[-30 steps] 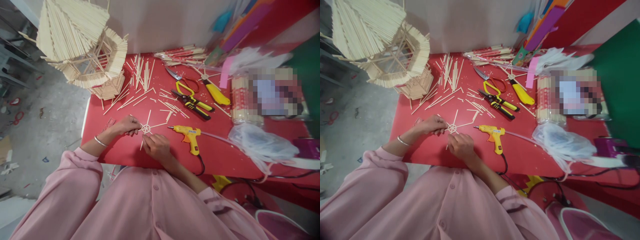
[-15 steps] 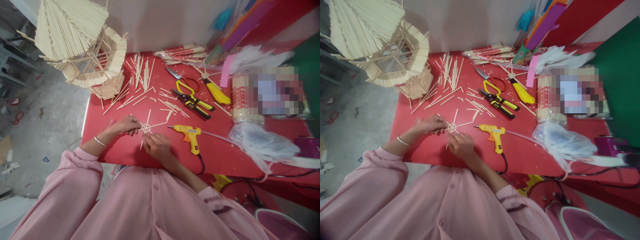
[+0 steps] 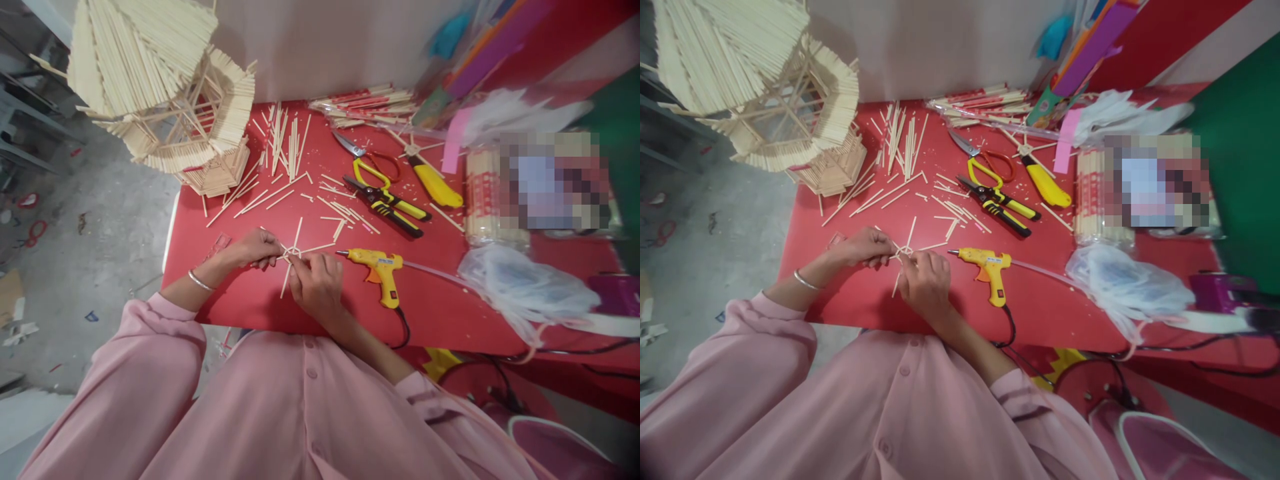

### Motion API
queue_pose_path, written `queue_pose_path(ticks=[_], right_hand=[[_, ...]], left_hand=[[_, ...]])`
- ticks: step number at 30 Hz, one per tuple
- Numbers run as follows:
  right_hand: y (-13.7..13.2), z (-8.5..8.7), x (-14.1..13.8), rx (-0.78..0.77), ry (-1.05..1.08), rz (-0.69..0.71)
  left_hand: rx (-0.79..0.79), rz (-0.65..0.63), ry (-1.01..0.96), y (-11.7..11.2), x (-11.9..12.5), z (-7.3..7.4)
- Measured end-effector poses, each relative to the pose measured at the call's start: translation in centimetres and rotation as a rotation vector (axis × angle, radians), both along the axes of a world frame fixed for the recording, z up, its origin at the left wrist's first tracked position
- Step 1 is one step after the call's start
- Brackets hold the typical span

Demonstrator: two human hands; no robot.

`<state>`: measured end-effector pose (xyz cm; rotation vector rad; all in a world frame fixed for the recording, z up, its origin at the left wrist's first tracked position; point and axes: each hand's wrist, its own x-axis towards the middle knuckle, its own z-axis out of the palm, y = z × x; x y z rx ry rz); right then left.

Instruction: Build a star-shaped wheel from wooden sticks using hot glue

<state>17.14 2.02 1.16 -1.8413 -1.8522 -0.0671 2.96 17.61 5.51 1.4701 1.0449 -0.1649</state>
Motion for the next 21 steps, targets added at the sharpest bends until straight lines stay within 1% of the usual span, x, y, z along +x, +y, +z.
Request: queue_pose_path(ticks=[6, 13, 16, 21], right_hand=[[0.17, 0.06, -0.01, -0.001, -0.010, 0.036], [0.05, 0.00, 0.18, -0.011, 0.010, 0.042], [0.04, 0.00, 0.22, -0.026, 0.017, 0.052], [0.05, -0.10, 0.21, -0.036, 0.010, 0.055]], left_hand=[[0.000, -0.019, 0.019, -0.04, 0.17, 0.43], [-0.031, 0.025, 0.025, -0.18, 0.58, 0.93], [-0.029, 0.020, 0.054, -0.17, 0.61, 0.89], [-0.043, 0.035, 0.025, -0.12, 0.52, 0.47]])
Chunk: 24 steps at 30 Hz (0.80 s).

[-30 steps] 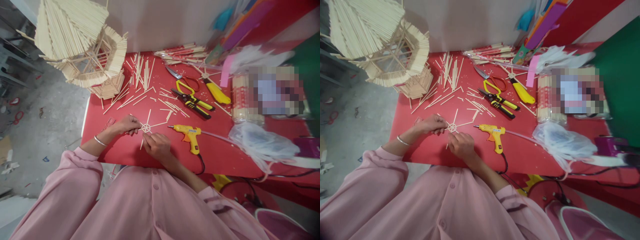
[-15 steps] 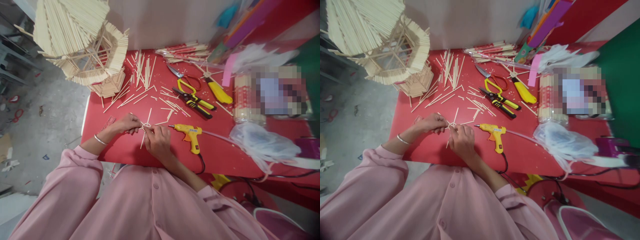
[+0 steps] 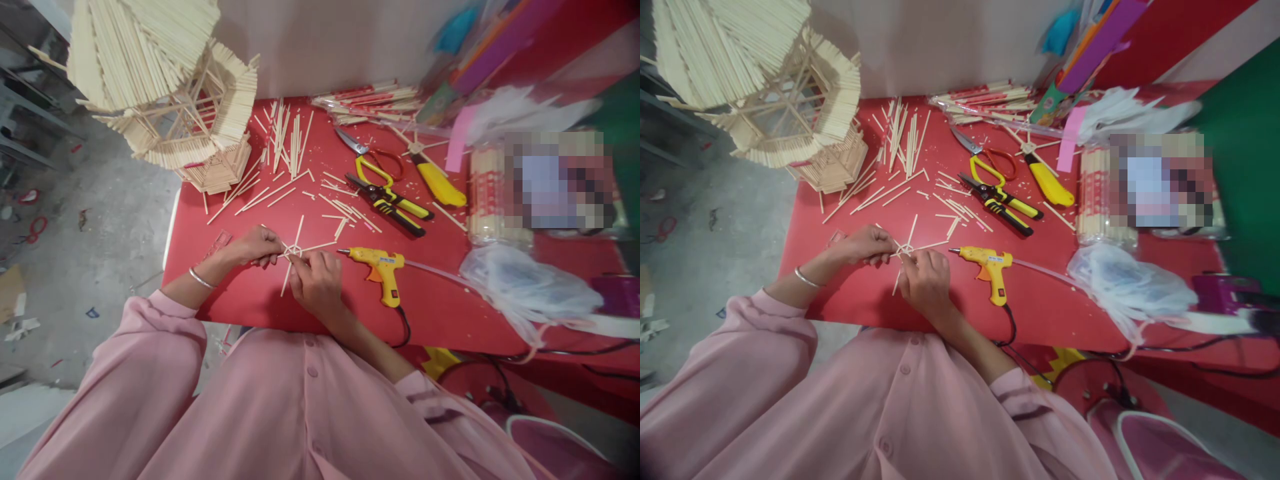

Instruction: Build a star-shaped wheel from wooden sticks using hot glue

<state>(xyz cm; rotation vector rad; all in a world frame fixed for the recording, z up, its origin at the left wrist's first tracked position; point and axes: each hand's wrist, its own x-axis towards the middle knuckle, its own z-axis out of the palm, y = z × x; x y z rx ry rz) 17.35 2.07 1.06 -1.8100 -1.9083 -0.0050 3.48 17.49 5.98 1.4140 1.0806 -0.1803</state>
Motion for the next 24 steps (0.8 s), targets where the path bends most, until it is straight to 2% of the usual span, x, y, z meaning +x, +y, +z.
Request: queue_pose_path(ticks=[12, 24], right_hand=[[0.08, 0.10, 0.05, 0.054, -0.017, 0.003], [0.06, -0.09, 0.15, 0.025, -0.012, 0.014]], left_hand=[[-0.006, 0.002, 0.022, 0.10, -0.16, -0.34], [-0.009, 0.004, 0.004, 0.14, -0.17, -0.55]])
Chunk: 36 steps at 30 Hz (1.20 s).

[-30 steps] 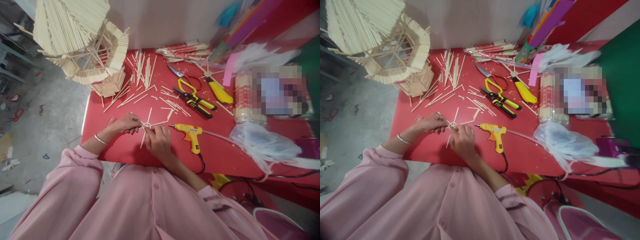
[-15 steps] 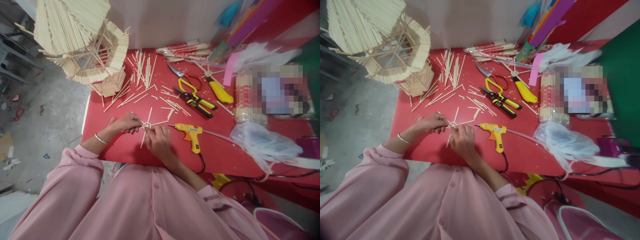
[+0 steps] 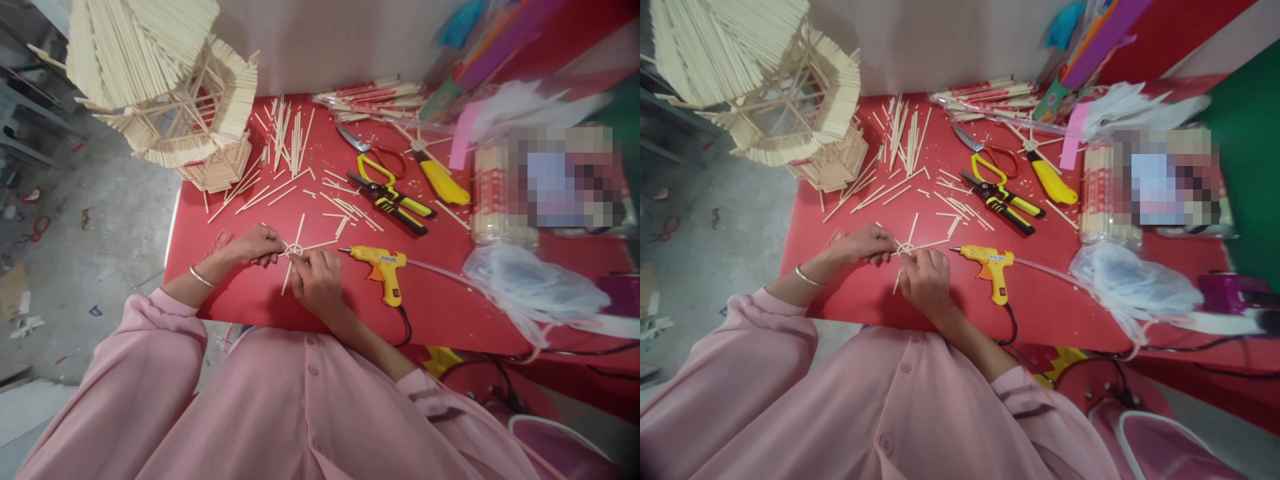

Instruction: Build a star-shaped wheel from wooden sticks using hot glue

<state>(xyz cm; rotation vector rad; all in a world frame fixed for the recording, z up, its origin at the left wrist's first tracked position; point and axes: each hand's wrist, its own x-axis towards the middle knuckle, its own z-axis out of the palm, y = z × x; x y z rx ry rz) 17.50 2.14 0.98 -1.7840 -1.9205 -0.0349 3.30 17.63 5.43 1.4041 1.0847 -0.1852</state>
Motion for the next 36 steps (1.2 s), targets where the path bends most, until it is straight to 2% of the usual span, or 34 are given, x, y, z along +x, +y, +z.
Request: queue_pose_path(ticks=[9, 36], right_hand=[[0.56, 0.40, -0.42, -0.008, -0.004, -0.042], [0.66, 0.22, -0.34, -0.035, 0.005, -0.020]], left_hand=[[0.041, -0.026, -0.007, 0.18, -0.27, -0.43], [0.057, -0.042, 0.000, -0.03, -0.08, 0.22]])
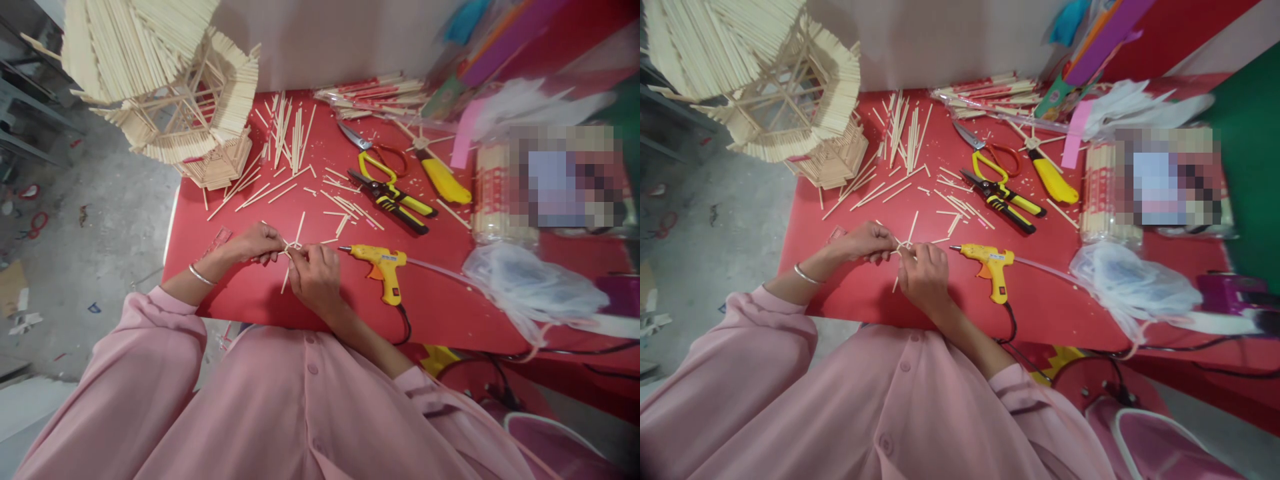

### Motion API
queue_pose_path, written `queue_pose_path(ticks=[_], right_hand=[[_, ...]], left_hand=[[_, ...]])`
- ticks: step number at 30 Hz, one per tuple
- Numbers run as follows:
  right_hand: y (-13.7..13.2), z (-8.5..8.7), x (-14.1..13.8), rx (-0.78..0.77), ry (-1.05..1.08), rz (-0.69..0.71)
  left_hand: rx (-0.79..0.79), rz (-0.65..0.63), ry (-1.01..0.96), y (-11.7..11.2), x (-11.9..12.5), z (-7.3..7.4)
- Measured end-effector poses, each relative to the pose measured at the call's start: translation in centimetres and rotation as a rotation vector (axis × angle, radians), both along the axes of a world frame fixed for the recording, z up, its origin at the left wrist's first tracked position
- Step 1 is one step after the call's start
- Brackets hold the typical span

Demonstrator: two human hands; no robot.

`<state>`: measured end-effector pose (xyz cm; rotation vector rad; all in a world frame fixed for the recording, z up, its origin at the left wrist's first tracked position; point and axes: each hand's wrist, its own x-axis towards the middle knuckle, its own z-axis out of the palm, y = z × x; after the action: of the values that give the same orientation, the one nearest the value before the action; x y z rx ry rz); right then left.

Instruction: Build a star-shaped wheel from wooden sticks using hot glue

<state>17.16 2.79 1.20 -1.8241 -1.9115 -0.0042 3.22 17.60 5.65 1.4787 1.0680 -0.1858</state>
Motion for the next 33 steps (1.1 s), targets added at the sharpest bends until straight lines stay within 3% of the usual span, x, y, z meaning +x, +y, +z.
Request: queue_pose_path(ticks=[18, 33], right_hand=[[-0.04, 0.00, 0.01, -0.019, 0.000, -0.003], [-0.01, -0.25, -0.01, 0.019, -0.007, -0.008]], left_hand=[[-0.009, -0.002, -0.050, 0.19, -0.46, -0.96], [0.000, 0.014, -0.053, -0.04, -0.33, -0.66]])
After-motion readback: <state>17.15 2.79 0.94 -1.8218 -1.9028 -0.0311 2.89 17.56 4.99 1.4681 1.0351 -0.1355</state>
